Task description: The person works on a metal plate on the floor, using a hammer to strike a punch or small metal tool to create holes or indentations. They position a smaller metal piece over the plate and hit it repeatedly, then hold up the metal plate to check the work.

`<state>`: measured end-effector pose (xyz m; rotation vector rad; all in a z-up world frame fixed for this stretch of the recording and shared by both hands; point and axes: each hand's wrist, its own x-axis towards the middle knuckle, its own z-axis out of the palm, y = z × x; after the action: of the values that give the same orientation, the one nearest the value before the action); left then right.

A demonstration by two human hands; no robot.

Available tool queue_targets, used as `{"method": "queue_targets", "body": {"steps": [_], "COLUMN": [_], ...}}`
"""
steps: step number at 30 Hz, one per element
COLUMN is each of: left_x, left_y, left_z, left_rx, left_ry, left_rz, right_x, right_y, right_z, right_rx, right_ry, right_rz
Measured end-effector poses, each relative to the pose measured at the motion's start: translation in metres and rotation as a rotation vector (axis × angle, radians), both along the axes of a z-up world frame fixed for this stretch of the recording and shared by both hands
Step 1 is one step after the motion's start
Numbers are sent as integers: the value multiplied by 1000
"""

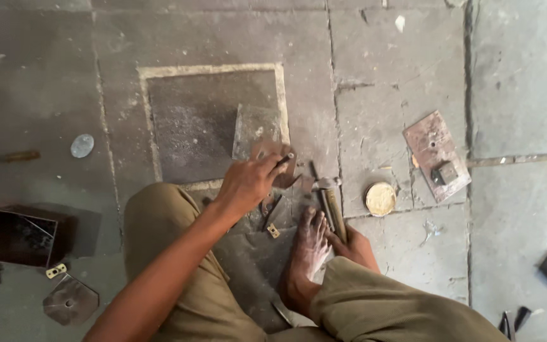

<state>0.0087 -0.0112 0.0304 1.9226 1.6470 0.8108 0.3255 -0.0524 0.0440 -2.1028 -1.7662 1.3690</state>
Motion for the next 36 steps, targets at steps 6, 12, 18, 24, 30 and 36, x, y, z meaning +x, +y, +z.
{"method": "queue_targets", "body": {"steps": [6,12,18,24,30,36], "left_x": [-2,-17,-6,51,85,42], "left_y": [33,4,-85,-83,-67,-49], "left_z": [-4,-5,-16,-54,-93,-47], "left_rx": [50,-158,-735,-553,-409,-604], "left_ry": [-4,-222,255,400,422,130], "left_rz": [104,288,-6,-13,-10,-83], "right_x": [-21,-139,-147,-148,-121,-22], "right_y": [101,196,183,141,93,18], "right_z": [4,-34,-15,5,-2,-4], "right_rx": [584,265,141,856,923,336], "right_ry": [27,345,322,444,260,-288], "right_rz": [178,318,177,416,453,120]}}
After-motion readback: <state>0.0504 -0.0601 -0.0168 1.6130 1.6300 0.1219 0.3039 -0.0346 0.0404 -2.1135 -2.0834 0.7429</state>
